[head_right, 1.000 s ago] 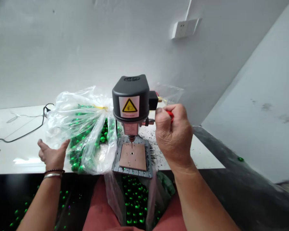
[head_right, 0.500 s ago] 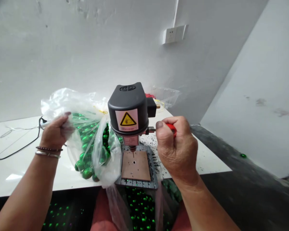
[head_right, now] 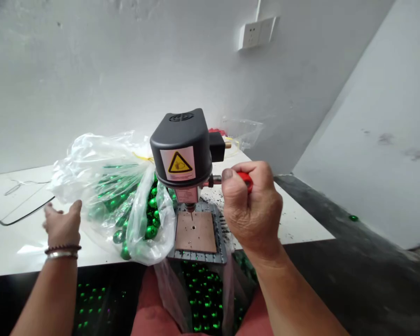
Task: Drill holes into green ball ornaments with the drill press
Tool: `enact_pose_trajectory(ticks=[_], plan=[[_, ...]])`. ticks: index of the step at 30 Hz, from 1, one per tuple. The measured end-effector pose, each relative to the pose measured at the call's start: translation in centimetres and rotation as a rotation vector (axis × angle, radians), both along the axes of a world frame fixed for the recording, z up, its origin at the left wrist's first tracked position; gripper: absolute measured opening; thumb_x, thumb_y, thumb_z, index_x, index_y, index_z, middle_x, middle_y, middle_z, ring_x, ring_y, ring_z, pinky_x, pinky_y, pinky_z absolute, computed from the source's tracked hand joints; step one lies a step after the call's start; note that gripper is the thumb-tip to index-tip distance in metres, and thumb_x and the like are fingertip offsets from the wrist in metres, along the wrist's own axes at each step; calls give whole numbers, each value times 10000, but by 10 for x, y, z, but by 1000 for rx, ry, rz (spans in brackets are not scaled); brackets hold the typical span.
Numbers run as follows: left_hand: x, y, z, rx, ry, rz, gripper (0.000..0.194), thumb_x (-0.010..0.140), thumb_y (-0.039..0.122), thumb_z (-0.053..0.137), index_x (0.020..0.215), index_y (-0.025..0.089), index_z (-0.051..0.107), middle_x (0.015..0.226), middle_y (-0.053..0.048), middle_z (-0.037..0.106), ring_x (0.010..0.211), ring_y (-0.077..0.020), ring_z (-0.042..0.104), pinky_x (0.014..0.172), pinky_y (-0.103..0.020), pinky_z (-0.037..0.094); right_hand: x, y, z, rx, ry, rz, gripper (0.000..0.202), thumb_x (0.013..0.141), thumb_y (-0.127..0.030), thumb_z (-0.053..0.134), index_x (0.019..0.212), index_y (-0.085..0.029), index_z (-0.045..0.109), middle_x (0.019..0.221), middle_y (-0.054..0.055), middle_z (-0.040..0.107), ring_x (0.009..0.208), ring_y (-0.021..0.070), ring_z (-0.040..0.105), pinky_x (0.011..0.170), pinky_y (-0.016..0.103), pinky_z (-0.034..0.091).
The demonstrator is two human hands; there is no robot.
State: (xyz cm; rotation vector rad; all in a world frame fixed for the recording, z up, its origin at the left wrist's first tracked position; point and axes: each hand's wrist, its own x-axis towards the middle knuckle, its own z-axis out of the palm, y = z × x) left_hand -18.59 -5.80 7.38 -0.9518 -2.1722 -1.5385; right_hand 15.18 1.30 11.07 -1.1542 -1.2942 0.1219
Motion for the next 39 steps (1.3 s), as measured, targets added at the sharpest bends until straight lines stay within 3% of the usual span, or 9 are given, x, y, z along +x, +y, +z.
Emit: enact_pose_trajectory(ticks=[2, 5, 7, 12, 15, 25, 32, 36, 39], plan=[[52, -12, -4, 11, 106, 104, 708, 711, 377, 610, 1316, 96, 374, 1144, -153, 479, 1046, -282, 474, 929, -493, 394, -1, 0, 0, 5, 5, -2, 261, 757, -429, 475, 745, -174, 530, 576, -37, 487, 508, 50, 431, 508, 204, 350], [125, -18, -22, -91, 289, -264, 640, 765, 423, 560, 1328, 174, 383, 1240, -137, 419, 1169, -271, 413, 977, -432, 382, -1, 0, -1, -4, 13, 0, 262, 757, -436, 471, 752, -179, 523, 571, -38, 492, 501, 50, 434, 510, 205, 354], [148, -18, -48, -221, 340, -276, 753, 719, 460, 609, 1364, 197, 324, 1301, -147, 346, 1233, -313, 327, 1008, -493, 329, -1, 0, -2, -13, 7, -4, 262, 757, -442, 468, 757, -185, 522, 568, -40, 494, 498, 52, 437, 511, 207, 356], [115, -21, -125, -430, 218, 43, 671, 775, 456, 529, 1349, 170, 332, 1264, -186, 354, 1232, -377, 300, 966, -611, 289, 0, -1, -4, -27, -1, 11, 250, 755, -438, 470, 753, -195, 527, 586, -36, 501, 513, 59, 447, 505, 213, 354], [86, -13, -145, -413, 151, 11, 656, 805, 437, 480, 1346, 104, 321, 1237, -208, 365, 1225, -351, 321, 1008, -541, 297, 0, -3, -4, -41, 21, 7, 250, 756, -434, 475, 753, -188, 526, 593, -26, 508, 521, 68, 459, 517, 228, 364], [38, 19, -125, -267, 151, -58, 385, 775, 228, 473, 1146, 154, 545, 1089, -137, 531, 1112, -280, 468, 996, -465, 360, 2, -5, -6, -54, 4, 29, 243, 766, -424, 486, 763, -184, 525, 597, -25, 506, 511, 65, 452, 504, 231, 358], [103, -25, -72, -222, 350, -87, 435, 761, 219, 519, 1185, 131, 550, 1136, -156, 531, 1131, -285, 471, 993, -451, 369, 3, -5, -11, -2, -17, 40, 253, 778, -434, 471, 784, -185, 512, 619, -29, 505, 528, 64, 463, 528, 230, 372], [129, 8, -52, -217, 268, -531, 347, 834, 156, 404, 1121, 213, 589, 1083, -82, 615, 1037, -188, 560, 958, -338, 426, 3, -5, -11, 15, -12, 55, 249, 781, -427, 472, 774, -182, 510, 603, -34, 495, 514, 59, 450, 517, 223, 363], [118, 40, -68, -424, 152, -469, 366, 825, 141, 368, 1116, 128, 590, 1080, -142, 623, 1032, -240, 567, 937, -399, 439, 4, -7, -10, 6, -14, 69, 241, 787, -425, 473, 775, -187, 510, 594, -38, 489, 512, 56, 443, 518, 216, 363]])
